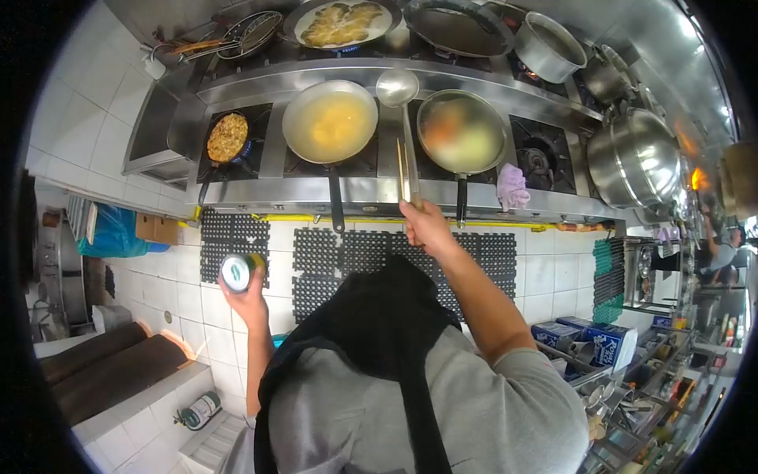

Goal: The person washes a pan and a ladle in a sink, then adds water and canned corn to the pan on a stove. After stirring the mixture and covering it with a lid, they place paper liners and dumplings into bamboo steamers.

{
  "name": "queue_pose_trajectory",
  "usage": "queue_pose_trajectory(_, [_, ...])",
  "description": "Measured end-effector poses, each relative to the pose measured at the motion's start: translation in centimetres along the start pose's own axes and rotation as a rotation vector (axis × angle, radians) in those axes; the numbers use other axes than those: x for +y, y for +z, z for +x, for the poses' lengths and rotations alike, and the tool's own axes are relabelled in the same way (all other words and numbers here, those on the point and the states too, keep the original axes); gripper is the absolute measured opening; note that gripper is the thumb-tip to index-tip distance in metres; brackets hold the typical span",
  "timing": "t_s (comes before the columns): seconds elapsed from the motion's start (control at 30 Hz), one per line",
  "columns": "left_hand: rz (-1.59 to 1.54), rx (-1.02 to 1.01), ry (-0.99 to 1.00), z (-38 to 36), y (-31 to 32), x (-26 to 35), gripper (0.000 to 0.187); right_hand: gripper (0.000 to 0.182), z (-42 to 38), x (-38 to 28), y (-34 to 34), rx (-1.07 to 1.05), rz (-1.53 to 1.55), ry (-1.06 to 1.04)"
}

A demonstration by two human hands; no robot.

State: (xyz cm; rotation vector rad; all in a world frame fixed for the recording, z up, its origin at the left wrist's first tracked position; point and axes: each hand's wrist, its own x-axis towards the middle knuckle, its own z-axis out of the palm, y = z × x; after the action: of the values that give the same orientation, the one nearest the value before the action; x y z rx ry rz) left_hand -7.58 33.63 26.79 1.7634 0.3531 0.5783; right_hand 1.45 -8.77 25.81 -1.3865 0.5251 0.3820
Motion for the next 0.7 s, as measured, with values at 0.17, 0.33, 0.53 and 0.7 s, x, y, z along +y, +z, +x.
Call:
queue_pose_trajectory(0.17, [0.044,-0.063,0.043,2.9,7.0,3.2,0.066,0.032,8.1,3.5,1.1,-0.119,0.326,0.078])
queue_pose_trajectory(0.33, [0.060,-0.072,0.011,4.6,9.5,3.5,0.066,0.044,12.9,8.6,1.5,-0.154,0.087,0.063])
queue_pose_trajectory(0.53, [0.038,-0.096,0.095,8.1,8.1,1.0,0.068,0.034,8.8,2.0,6.2,-0.028,-1.064,-0.610])
queue_pose_trajectory(0.7, [0.137,-0.058,0.243,11.9,5.6,-2.6,0.067,0.048,1.4,-7.7,25.0,-0.400,-0.604,-0.541])
